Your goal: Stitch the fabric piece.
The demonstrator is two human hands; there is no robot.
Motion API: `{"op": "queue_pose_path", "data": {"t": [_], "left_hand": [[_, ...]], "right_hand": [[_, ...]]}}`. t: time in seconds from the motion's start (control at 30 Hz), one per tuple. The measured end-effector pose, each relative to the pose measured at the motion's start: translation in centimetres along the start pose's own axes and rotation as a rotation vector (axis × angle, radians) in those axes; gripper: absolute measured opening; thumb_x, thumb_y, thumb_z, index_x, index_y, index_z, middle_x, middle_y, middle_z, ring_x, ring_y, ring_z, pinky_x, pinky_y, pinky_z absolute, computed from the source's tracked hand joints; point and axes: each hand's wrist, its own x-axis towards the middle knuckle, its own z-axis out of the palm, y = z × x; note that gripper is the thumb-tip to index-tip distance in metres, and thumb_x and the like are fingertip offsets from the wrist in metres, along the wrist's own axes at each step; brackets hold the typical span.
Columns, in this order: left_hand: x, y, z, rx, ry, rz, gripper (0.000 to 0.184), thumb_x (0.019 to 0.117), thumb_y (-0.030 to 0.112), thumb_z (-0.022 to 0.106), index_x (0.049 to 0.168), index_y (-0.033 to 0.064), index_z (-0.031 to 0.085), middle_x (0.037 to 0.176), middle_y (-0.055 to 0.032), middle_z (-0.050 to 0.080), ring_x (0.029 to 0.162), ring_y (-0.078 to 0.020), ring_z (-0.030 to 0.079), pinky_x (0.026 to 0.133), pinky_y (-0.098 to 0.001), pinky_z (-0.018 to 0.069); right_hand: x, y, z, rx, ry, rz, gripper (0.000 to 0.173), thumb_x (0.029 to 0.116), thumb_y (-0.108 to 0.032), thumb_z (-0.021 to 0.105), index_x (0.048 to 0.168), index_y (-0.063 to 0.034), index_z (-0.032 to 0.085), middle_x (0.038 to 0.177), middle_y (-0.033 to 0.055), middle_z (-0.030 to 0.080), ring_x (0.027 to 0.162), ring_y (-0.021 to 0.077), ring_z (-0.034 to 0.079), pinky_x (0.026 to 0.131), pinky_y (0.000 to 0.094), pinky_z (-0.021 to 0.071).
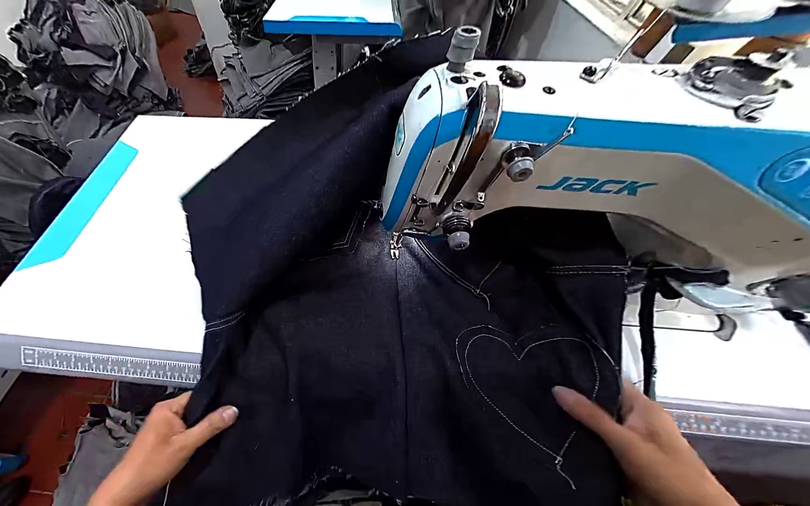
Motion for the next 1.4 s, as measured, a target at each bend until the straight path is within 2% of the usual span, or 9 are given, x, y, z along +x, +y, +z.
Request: {"op": "queue_pose_path", "data": {"t": [0.07,0.17,0.37,0.53,0.73,0.97,1.23,1.33,1.4], "left_hand": [[-0.1,1.2,2.4,-0.221,-0.040,-0.105,0.028,0.0835,0.025,0.076,0.102,0.0058,0.069,0.084,0.0022,0.076,0.078,-0.0077,0.074,0.076,-0.0289,0.0637],[-0.4,2.0,2.9,-0.350,0.084,-0.142,0.029,0.0900,0.022,0.070,0.109,0.0017,0.065,0.087,-0.0036,0.076,0.078,-0.0135,0.075,0.074,-0.0339,0.0649],[-0.4,2.6,-3.1,0.289,0.230,0.189,0.038,0.0881,0.051,0.065,0.087,0.0135,0.072,0.072,0.0043,0.069,0.067,-0.0054,0.068,0.064,-0.0357,0.0573],[0.9,2.8,-3.0,0.363,0.218,0.214,0.041,0.0868,0.055,0.064,0.084,0.0139,0.071,0.068,0.0053,0.067,0.065,-0.0032,0.066,0.062,-0.0330,0.0560],[5.1,5.5,-2.6,0.455,0.191,0.238,0.034,0.0944,0.041,0.065,0.081,0.0099,0.070,0.064,-0.0013,0.064,0.062,-0.0155,0.066,0.060,-0.0473,0.0512],[10.2,8.1,-2.1,0.518,0.159,0.227,0.023,0.0971,0.023,0.071,0.084,0.0043,0.070,0.068,-0.0081,0.064,0.068,-0.0242,0.065,0.064,-0.0531,0.0486],[16.0,11.8,-1.7,0.629,0.118,0.193,0.036,0.1008,0.029,0.066,0.086,-0.0037,0.069,0.074,-0.0202,0.066,0.075,-0.0385,0.067,0.070,-0.0635,0.0492],[18.0,12.8,-1.7,0.649,0.109,0.187,0.039,0.1023,0.031,0.063,0.089,-0.0053,0.069,0.078,-0.0227,0.067,0.079,-0.0414,0.067,0.073,-0.0656,0.0487],[19.3,13.2,-1.6,0.643,0.118,0.187,0.041,0.1026,0.033,0.062,0.090,-0.0055,0.069,0.079,-0.0236,0.067,0.081,-0.0425,0.068,0.074,-0.0662,0.0487]], "right_hand": [[0.0,0.5,1.1,0.002,-0.011,-0.001,0.065,0.0752,-0.025,0.082,0.129,-0.0030,0.053,0.099,-0.0021,0.074,0.087,0.0071,0.074,0.075,0.0266,0.0642],[-0.5,0.7,0.8,-0.093,-0.026,-0.046,0.047,0.0814,-0.021,0.078,0.120,-0.0028,0.059,0.095,-0.0026,0.075,0.086,0.0039,0.073,0.077,0.0234,0.0632],[-1.6,-1.5,-2.7,-0.601,0.009,-0.227,0.052,0.0914,-0.035,0.069,0.118,0.0093,0.063,0.097,0.0197,0.071,0.090,0.0214,0.070,0.082,0.0464,0.0550],[-0.4,-1.5,-2.8,-0.593,-0.009,-0.236,0.049,0.0915,-0.033,0.069,0.117,0.0080,0.063,0.096,0.0165,0.071,0.089,0.0170,0.070,0.082,0.0413,0.0558],[4.7,-0.8,-1.9,-0.613,0.103,-0.285,0.056,0.0830,-0.053,0.066,0.108,-0.0027,0.067,0.083,0.0035,0.069,0.077,0.0081,0.067,0.070,0.0378,0.0550],[9.8,-1.4,-0.6,-0.596,0.140,-0.284,0.044,0.0858,-0.039,0.072,0.106,0.0000,0.066,0.079,0.0098,0.067,0.073,0.0210,0.068,0.067,0.0521,0.0523],[15.6,-3.1,0.7,-0.647,0.152,-0.384,0.037,0.0920,-0.027,0.074,0.104,0.0058,0.064,0.082,0.0188,0.065,0.078,0.0330,0.065,0.070,0.0606,0.0477],[17.7,-3.5,1.2,-0.642,0.171,-0.407,0.053,0.0905,-0.029,0.076,0.125,0.0090,0.061,0.111,0.0323,0.065,0.109,0.0485,0.063,0.090,0.0730,0.0425],[19.2,-3.7,1.5,-0.614,0.178,-0.397,0.058,0.0889,-0.023,0.077,0.135,0.0051,0.057,0.131,0.0323,0.060,0.129,0.0480,0.053,0.104,0.0723,0.0371]]}}
